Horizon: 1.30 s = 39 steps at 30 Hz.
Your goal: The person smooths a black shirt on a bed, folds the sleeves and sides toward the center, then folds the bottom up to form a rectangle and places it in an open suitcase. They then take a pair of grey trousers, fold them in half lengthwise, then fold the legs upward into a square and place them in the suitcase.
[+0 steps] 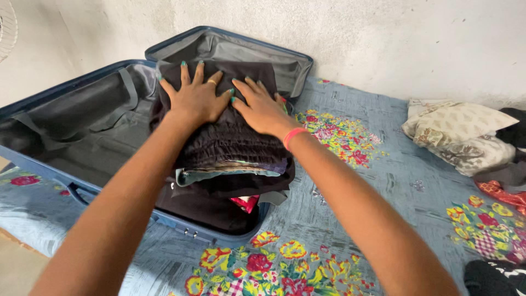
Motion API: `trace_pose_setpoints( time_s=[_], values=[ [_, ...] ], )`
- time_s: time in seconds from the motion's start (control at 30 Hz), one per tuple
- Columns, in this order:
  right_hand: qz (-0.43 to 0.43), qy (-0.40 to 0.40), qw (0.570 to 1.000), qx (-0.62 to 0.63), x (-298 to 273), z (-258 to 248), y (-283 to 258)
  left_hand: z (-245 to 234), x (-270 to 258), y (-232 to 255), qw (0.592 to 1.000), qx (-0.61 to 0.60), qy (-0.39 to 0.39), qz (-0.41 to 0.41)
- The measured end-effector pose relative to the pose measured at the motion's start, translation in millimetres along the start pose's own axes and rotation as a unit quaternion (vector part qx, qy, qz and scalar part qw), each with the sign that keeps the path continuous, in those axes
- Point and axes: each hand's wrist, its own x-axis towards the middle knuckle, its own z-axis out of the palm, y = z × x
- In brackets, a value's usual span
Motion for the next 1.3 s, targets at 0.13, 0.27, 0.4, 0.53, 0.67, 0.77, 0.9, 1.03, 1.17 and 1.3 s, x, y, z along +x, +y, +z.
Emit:
trace_pose_setpoints(
  time_s=[0.13,0.27,0.4,0.53,0.67,0.77,0.9,1.03,1.17,1.3],
  values=[
    [-0.002,0.06,0.998,0.019,-14,36,12,33,-6,-2,0.999,-0.011,0.032,-0.018],
    [-0.002,0.052,0.999,0.014,-13,39,16,37,-5,-6,0.999,-0.018,0.029,-0.012],
    [-0.005,0.044,0.999,0.027,-13,32,13,32,-5,-3,0.999,-0.011,0.038,-0.015],
    [-0.017,0.037,0.999,0.024,-17,14,9,20,-7,2,0.999,0.003,0.039,-0.004],
    [0.002,0.014,1.0,-0.028,-30,-15,3,0,-1,9,0.999,0.047,0.011,-0.007],
    [0.003,0.014,1.0,-0.027,-45,-44,6,-12,2,30,0.997,0.06,0.035,0.028],
    [0.028,0.019,0.999,-0.039,-71,-81,24,-14,2,78,0.993,0.031,0.061,0.093],
    [0.051,0.041,0.994,-0.089,-102,-115,57,1,-1,144,0.984,0.001,0.08,0.162],
    [0.081,0.044,0.986,-0.142,-150,-150,95,12,-17,209,0.979,-0.042,0.065,0.189],
    [0.142,0.038,0.975,-0.168,-198,-189,134,15,-36,270,0.974,-0.081,0.039,0.209]
  ],
)
